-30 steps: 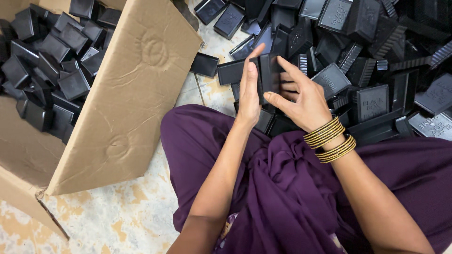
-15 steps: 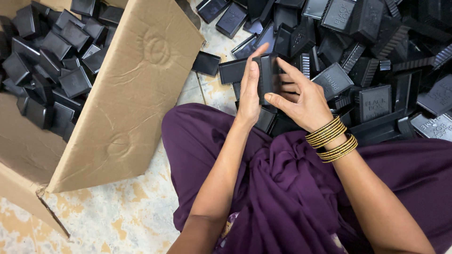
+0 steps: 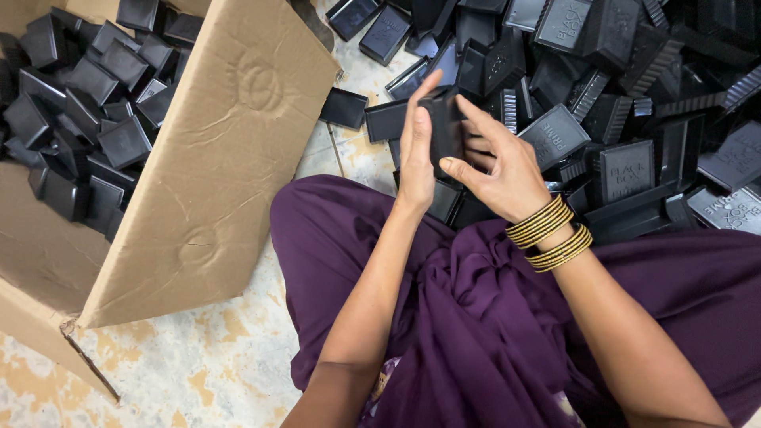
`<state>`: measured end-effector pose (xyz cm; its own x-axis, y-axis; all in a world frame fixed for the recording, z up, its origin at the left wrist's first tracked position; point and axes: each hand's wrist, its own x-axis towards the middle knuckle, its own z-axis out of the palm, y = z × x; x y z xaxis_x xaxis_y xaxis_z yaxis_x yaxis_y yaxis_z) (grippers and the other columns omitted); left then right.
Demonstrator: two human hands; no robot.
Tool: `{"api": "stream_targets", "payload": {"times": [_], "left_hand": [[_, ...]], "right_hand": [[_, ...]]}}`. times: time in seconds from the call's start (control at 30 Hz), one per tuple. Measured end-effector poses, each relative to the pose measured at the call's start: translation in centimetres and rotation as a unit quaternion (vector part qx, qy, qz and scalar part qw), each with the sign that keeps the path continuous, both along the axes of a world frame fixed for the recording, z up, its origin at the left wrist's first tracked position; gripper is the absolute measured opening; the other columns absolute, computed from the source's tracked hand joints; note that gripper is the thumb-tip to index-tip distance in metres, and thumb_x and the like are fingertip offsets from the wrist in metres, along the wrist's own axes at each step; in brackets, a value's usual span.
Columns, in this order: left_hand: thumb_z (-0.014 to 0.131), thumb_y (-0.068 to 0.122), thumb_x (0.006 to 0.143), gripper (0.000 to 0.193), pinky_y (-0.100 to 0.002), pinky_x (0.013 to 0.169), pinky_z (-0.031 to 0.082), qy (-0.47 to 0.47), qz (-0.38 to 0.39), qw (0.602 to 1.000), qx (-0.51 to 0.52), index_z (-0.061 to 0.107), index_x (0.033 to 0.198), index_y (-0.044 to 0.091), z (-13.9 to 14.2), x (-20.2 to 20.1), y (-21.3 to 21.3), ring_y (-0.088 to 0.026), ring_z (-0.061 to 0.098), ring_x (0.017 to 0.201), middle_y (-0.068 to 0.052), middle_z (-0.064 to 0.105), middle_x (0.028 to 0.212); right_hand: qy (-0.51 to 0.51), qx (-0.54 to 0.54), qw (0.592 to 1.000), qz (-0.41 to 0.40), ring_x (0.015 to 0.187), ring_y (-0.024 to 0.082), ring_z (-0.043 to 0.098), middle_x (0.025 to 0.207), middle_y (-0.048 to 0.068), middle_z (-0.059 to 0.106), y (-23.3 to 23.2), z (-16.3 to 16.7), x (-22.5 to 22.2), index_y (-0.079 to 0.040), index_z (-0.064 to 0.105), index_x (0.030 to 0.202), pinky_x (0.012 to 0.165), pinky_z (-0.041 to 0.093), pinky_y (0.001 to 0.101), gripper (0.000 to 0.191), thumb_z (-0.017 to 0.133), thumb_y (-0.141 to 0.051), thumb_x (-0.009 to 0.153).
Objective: The person sits on the floor next to a large pile of black plastic boxes and a cardboard box. They pick up boxes one at a time, fit or close the pieces together by hand, and place the assembled boxes into the cardboard box, repeating this cycle throughout the clip.
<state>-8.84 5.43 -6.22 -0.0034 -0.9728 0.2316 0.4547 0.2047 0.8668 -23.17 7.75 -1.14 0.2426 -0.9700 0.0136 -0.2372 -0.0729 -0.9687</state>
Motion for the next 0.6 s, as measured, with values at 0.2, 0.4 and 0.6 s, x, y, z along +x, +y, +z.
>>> {"api": "stream_targets", "payload": {"times": [0.2, 0.4, 0.6], "left_hand": [[0.034, 0.053, 0.116, 0.064, -0.031, 0.117, 0.043, -0.034, 0.007, 0.999, -0.012, 0.044, 0.157, 0.005, 0.01, 0.37, 0.40, -0.018, 0.056, 0.130, -0.010, 0.057, 0.142], [0.036, 0.051, 0.117, 0.062, -0.032, 0.110, 0.047, 0.029, -0.003, 1.000, 0.005, 0.043, 0.159, 0.006, 0.03, 0.20, 0.16, -0.017, 0.059, 0.120, -0.011, 0.059, 0.137], [0.034, 0.053, 0.116, 0.063, -0.030, 0.111, 0.047, -0.060, 0.015, 0.998, -0.023, 0.043, 0.158, 0.007, 0.07, 0.35, 0.50, -0.015, 0.058, 0.121, -0.008, 0.054, 0.145]], "right_hand": [[-0.021, 0.016, 1.000, 0.014, 0.128, 0.027, 0.064, 0.146, 0.019, 0.057, 0.14, -0.28, 0.05, -0.012, 0.035, 0.160, 0.106, 0.056, 0.0394, 0.084, 0.078, -0.006, 0.088], [-0.041, 0.036, 0.998, 0.023, 0.131, 0.026, 0.062, 0.147, 0.018, 0.056, -0.23, -0.22, -0.30, -0.013, 0.033, 0.162, 0.108, 0.054, 0.0384, 0.082, 0.074, -0.004, 0.091], [-0.022, -0.023, 0.999, 0.023, 0.133, 0.027, 0.061, 0.150, 0.019, 0.053, 0.42, -0.86, 0.41, -0.013, 0.033, 0.161, 0.110, 0.054, 0.0386, 0.083, 0.074, 0.000, 0.091]]}}
